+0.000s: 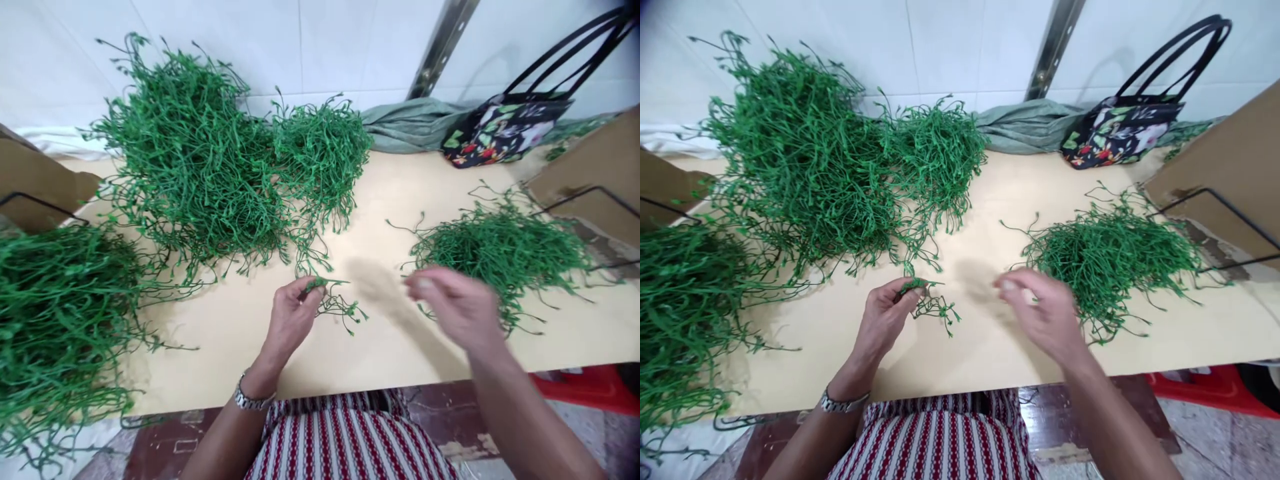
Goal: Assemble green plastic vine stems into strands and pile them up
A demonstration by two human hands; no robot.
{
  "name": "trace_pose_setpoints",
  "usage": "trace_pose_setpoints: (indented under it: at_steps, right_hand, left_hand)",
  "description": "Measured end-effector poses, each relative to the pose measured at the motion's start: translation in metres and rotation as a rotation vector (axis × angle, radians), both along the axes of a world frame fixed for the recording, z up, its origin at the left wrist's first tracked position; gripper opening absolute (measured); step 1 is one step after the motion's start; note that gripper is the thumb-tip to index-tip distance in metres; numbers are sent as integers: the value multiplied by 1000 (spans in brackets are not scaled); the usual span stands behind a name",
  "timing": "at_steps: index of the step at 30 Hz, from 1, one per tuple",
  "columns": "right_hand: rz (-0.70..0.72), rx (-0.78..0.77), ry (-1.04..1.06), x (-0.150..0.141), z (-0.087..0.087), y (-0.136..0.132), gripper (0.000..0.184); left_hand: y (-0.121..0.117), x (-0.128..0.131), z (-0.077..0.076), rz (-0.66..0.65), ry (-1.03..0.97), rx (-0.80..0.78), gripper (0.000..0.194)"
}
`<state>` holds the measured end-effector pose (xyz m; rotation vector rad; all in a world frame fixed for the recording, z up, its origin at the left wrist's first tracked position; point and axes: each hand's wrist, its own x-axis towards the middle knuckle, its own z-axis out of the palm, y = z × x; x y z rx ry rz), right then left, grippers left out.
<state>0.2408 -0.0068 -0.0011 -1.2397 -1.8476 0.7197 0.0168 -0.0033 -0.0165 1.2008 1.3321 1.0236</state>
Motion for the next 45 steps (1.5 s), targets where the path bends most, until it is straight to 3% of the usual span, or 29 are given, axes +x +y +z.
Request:
trace_pose_setpoints:
  at_steps: [5,8,11,15,19,22,25,27,32,39,45]
  right_hand:
    - [276,-454,79,-42,-19,24,33]
    - [379,-584,153,-56,-30,25,30]
    - [328,-600,191,-58,-34,20,24]
    - [235,-438,106,-55,-30,15,19]
    - [211,-38,-46,-54,-26,18,19]
    - [249,251,-145,-55,-26,22,20]
    - [277,395,-201,-56,-29,24,21]
    - [307,448,-227,-58,-31,24,21]
    - [316,517,-199,-61,-34,22,20]
    - [266,432,-109,-63,-29,21,15]
    - [211,489,-147,-63,-30,18,11]
  left_hand:
    - [-7,3,2,69,-32,101,14]
    - [-10,4,-2,107,-70,123,13]
    - [-11,3,-6,102,-124,121,14]
    - [-14,-4,-9,-11,-190,165,19]
    - [-23,-21,-12,-113,-225,228,26]
    - [-27,-29,-13,-2,-214,248,23]
    - [-20,-28,-7,130,-115,286,17]
    - [-11,-23,0,77,-32,301,14]
    - [2,-12,5,-220,135,244,12]
    - [-8,-9,-2,-151,103,354,21]
    - [-11,-6,0,-184,219,376,19]
